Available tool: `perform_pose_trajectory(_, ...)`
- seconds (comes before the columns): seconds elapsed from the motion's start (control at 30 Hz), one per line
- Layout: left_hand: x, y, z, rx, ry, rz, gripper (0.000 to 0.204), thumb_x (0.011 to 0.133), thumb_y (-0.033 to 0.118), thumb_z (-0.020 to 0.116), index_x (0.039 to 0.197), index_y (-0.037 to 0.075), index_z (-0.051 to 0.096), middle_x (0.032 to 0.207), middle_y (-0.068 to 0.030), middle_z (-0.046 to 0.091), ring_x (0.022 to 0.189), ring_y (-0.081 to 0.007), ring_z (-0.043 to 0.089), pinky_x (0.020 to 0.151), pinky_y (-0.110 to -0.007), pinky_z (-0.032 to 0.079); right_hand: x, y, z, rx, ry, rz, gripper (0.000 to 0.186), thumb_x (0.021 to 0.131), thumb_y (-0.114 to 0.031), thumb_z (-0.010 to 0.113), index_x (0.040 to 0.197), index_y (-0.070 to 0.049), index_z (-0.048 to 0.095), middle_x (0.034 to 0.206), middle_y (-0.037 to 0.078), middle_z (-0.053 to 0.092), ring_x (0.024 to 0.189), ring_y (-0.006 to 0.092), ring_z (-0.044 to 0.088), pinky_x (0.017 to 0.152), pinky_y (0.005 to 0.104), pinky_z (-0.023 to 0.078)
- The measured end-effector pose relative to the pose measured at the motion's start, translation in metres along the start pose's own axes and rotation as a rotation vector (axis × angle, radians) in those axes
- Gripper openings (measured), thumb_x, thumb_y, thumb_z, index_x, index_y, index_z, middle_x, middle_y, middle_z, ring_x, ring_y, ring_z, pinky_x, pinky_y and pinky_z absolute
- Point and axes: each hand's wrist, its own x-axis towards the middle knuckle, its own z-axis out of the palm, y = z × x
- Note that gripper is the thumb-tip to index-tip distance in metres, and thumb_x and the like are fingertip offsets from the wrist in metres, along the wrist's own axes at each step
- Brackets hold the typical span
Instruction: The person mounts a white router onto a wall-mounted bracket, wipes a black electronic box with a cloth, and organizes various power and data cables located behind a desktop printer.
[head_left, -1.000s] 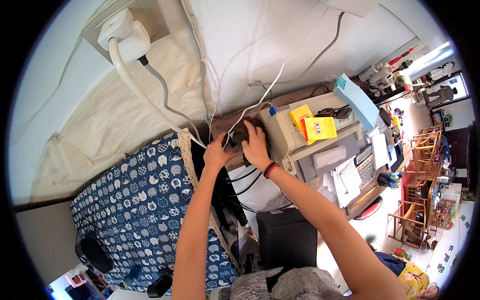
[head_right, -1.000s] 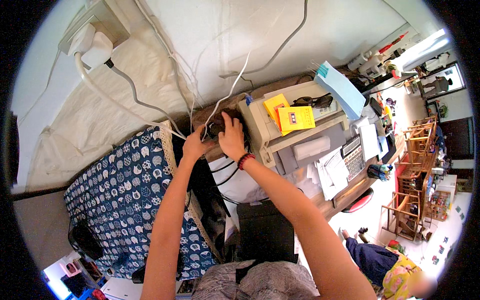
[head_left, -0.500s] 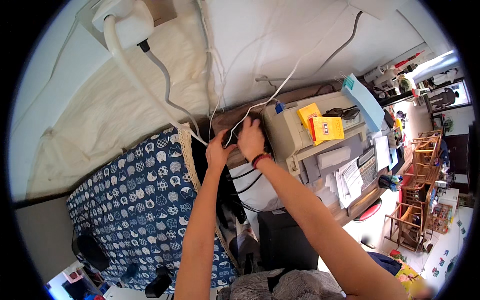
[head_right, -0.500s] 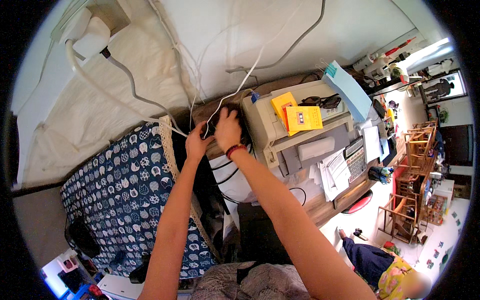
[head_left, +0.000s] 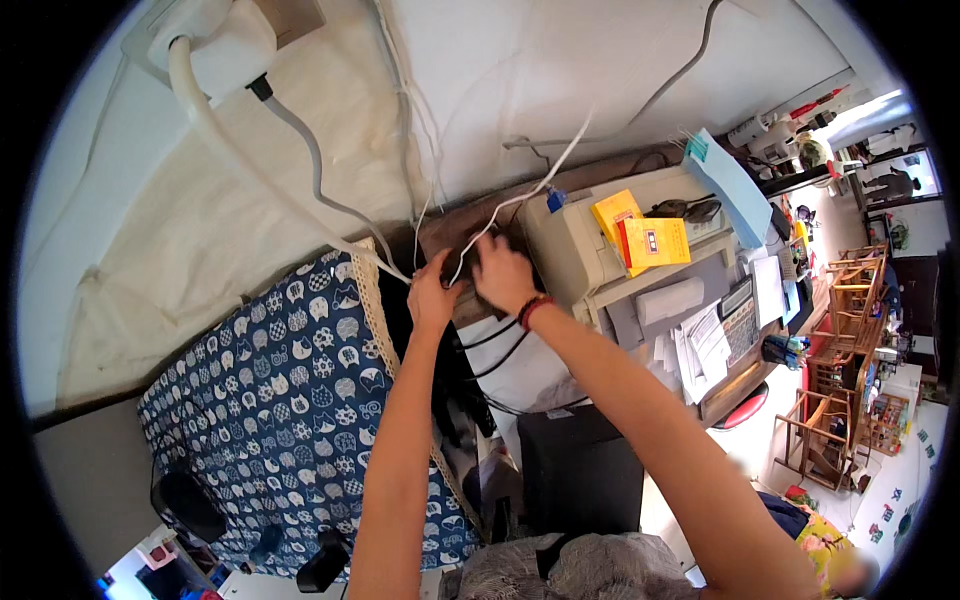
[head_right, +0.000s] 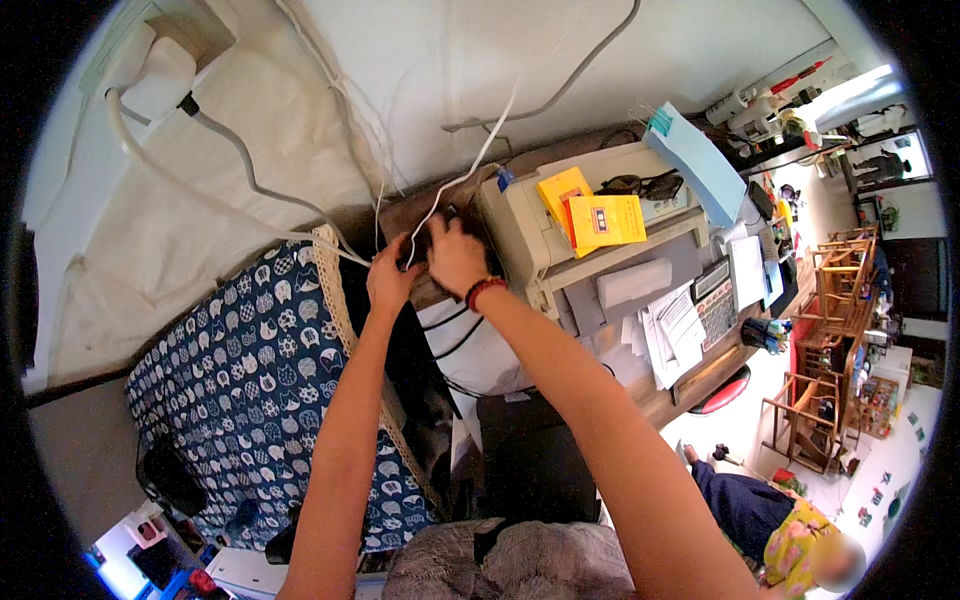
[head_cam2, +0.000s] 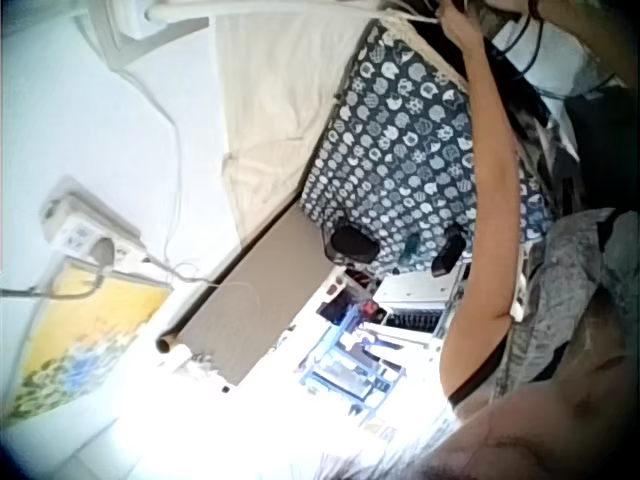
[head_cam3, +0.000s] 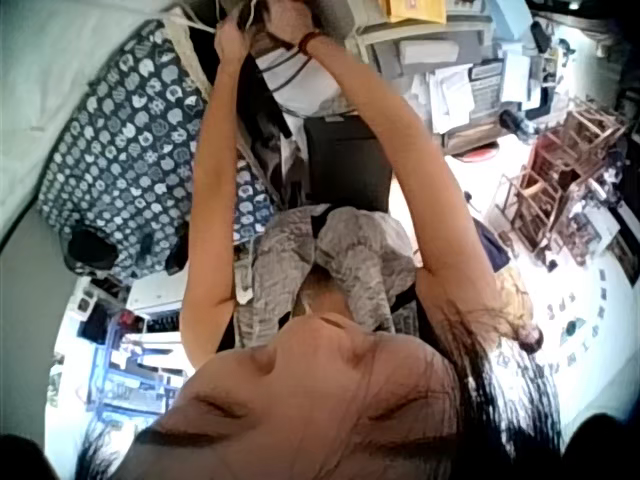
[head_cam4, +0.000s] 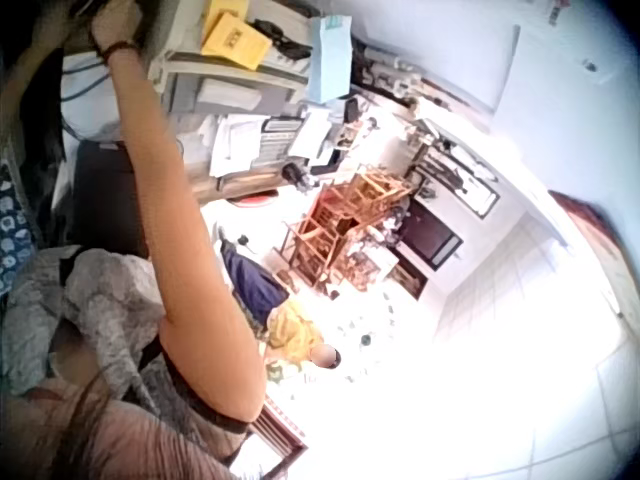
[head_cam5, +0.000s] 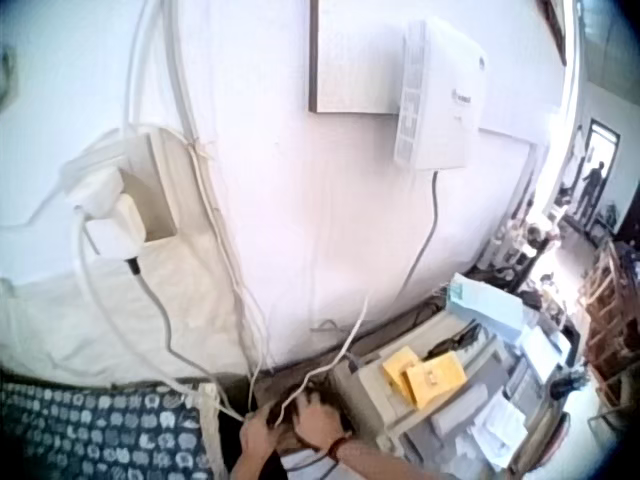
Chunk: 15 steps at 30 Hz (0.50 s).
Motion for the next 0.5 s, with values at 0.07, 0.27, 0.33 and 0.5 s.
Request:
perform_pose_trajectory(0.07, 0.002, 0.013, -0.004, -0.019, -0.013, -0.012, 0.061, 0.072, 0.026, 0.079, 0.126, 0.011, 0.056, 0.103, -0.0157, 0.066, 0.091, -0.0305, 0.062, 0.078, -0.041, 0.05, 0.014, 0.019, -0.013, 0.089, 0.162, 0.228, 0.038, 0.086, -0.016, 0.058, 0.12, -0.004, 0.045, 0.102, 0.028, 0.054, 0.079, 0.046, 0.061, 0.067, 0.0511, 0.052)
perform_pose_trajectory(0.27, 0.009, -0.001, -0.029, -0.415, -0.228, -0.088, 0.047, 0.083, 0.042, 0.069, 0.1, -0.002, 0.067, 0.069, -0.0117, 0.061, 0.061, -0.0173, 0.052, 0.06, -0.032, 0.043, -0.011, 0.015, -0.022, 0.391, 0.325, -0.026, 0.039, 0.093, -0.017, 0.054, 0.128, -0.006, 0.043, 0.111, 0.024, 0.052, 0.094, 0.0434, 0.058, 0.077, 0.0489, 0.049)
perform_pose_trajectory(0.33, 0.012, 0.001, -0.022, -0.435, -0.228, -0.064, 0.046, 0.088, 0.042, 0.064, 0.09, -0.004, 0.065, 0.061, -0.0048, 0.05, 0.058, -0.0118, 0.041, 0.057, -0.03, 0.037, -0.009, 0.021, -0.019, 0.426, 0.349, -0.018, 0.037, 0.093, -0.016, 0.054, 0.128, -0.007, 0.044, 0.113, 0.022, 0.052, 0.096, 0.0427, 0.057, 0.079, 0.0487, 0.048)
perform_pose_trajectory(0.5, 0.012, -0.012, -0.018, -0.494, -0.308, -0.242, 0.051, 0.094, 0.048, 0.054, 0.071, 0.002, 0.054, 0.057, 0.0019, 0.036, 0.053, -0.0107, 0.03, 0.052, -0.032, 0.029, -0.016, -0.01, -0.003, 0.426, 0.16, -0.136, 0.041, 0.088, -0.019, 0.06, 0.127, -0.018, 0.049, 0.105, 0.019, 0.051, 0.084, 0.0419, 0.058, 0.073, 0.0476, 0.05)
